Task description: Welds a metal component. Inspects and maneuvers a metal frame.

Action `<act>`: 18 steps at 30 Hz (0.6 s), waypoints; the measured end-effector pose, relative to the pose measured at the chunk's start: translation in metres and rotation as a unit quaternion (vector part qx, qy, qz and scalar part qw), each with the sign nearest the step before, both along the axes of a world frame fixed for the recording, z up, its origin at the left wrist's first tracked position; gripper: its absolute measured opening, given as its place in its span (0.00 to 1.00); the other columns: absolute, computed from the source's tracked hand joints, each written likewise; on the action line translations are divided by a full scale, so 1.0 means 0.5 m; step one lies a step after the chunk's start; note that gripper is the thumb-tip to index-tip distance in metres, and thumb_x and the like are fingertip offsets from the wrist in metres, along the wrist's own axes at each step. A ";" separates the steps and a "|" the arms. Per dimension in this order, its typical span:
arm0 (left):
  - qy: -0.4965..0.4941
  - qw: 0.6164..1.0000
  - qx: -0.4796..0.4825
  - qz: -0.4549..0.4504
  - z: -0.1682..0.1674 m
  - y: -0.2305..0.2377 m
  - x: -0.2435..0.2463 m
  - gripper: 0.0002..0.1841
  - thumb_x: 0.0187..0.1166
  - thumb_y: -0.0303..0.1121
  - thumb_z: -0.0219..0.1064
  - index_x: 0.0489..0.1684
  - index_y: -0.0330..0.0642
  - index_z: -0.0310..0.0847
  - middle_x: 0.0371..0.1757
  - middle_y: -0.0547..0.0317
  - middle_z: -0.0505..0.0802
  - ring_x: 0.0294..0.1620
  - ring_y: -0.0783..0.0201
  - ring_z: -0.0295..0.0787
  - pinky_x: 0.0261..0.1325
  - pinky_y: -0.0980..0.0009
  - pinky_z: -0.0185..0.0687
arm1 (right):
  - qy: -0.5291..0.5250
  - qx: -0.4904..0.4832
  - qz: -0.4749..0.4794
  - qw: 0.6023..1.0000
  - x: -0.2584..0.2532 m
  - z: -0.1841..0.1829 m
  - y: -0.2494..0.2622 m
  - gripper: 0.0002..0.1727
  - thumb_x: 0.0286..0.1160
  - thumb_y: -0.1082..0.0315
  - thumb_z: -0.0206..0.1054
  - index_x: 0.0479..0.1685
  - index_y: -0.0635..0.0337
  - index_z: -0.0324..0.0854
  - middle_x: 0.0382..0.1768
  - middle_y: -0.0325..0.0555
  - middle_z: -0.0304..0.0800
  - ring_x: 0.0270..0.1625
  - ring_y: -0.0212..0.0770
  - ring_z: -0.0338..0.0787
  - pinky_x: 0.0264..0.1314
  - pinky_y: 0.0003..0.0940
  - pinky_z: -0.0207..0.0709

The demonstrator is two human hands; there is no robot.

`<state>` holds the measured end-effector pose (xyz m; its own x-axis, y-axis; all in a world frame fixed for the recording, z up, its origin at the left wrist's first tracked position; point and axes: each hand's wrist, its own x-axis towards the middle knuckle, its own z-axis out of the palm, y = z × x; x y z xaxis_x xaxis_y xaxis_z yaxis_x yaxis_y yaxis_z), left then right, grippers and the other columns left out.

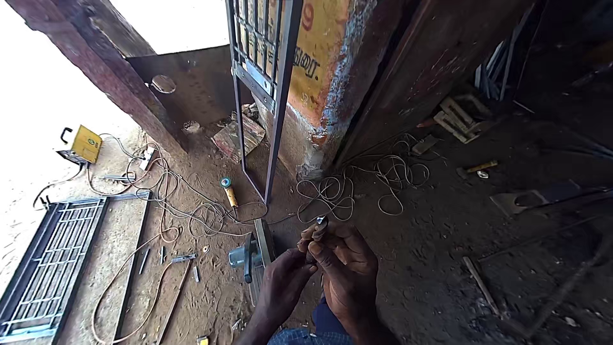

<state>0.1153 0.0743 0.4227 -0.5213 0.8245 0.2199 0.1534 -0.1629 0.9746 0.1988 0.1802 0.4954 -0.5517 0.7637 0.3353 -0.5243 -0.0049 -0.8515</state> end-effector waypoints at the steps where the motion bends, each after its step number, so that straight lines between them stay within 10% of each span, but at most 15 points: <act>1: 0.001 1.000 0.002 0.003 0.006 -0.007 -0.001 0.12 0.84 0.33 0.67 0.56 0.34 0.85 0.44 0.57 0.93 0.41 0.66 0.92 0.47 0.67 0.93 | 0.000 0.002 0.001 1.000 -0.001 0.007 -0.006 0.12 0.74 0.77 0.72 0.54 0.67 0.84 0.44 0.63 0.91 0.44 0.52 0.94 0.52 0.46 0.92; 18: 0.060 0.998 0.020 0.003 0.066 -0.063 -0.005 0.14 0.87 0.35 0.63 0.61 0.38 0.88 0.57 0.54 0.89 0.50 0.64 0.90 0.53 0.67 0.93 | 0.006 -0.037 0.016 0.999 -0.008 0.070 -0.051 0.13 0.76 0.78 0.70 0.57 0.65 0.78 0.43 0.64 0.89 0.42 0.55 0.94 0.50 0.49 0.93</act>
<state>0.1127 0.0427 0.4558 -0.4944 0.8111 0.3126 0.2689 -0.1992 0.9423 0.1947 0.1549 0.5303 -0.5723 0.7689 0.2851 -0.5327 -0.0843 -0.8421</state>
